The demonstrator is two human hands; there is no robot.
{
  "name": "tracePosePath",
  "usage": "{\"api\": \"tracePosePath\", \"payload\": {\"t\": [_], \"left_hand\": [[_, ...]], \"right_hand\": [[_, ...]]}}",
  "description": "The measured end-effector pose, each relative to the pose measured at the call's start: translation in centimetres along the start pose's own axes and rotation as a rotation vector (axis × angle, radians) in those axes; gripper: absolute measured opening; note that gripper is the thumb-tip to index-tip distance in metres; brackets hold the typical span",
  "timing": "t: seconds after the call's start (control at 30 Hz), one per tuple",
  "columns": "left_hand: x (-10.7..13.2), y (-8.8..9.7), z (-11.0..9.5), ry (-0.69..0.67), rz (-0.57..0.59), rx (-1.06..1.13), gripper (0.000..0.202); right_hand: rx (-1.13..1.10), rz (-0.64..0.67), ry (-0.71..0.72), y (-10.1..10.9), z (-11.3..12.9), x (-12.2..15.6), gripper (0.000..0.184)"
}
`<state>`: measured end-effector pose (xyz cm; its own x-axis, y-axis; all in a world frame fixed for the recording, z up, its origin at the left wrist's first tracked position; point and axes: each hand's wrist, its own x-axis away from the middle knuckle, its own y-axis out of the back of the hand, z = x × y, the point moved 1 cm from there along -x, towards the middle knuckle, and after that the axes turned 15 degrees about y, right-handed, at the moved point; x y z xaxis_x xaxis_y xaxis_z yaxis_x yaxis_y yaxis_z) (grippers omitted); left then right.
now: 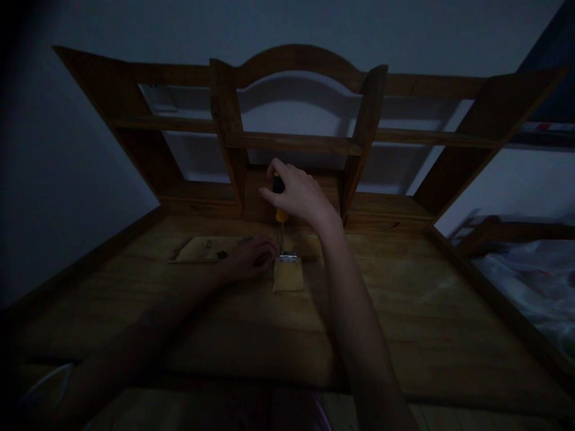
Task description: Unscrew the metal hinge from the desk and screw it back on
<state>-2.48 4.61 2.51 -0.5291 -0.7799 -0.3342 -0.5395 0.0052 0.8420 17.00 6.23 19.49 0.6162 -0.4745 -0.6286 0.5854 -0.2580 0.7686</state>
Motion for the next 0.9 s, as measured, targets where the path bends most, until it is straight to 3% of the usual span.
{"api": "tracePosePath", "payload": {"t": [0.2,0.47,0.6,0.8,0.9], "left_hand": [[0.21,0.60,-0.49,-0.007,0.052,0.002,0.023],[0.51,0.68,-0.13,0.112,0.064,0.039,0.043],[0.57,0.71,-0.20,0.111,0.054,0.069,0.039],[0.43,0.97,-0.47,0.056,0.060,0.081,0.031],[0.45,1.04,-0.49,0.044,0.086,0.067,0.031]], "right_hand": [[0.001,0.010,0.002,0.17,-0.46,-0.09,0.021],[-0.014,-0.010,0.018,0.03,-0.51,0.03,0.025],[0.044,0.006,0.022,0.18,-0.60,0.09,0.018],[0.026,0.032,0.009,0.21,-0.67,0.07,0.028],[0.040,0.025,0.024,0.09,-0.74,0.02,0.024]]}}
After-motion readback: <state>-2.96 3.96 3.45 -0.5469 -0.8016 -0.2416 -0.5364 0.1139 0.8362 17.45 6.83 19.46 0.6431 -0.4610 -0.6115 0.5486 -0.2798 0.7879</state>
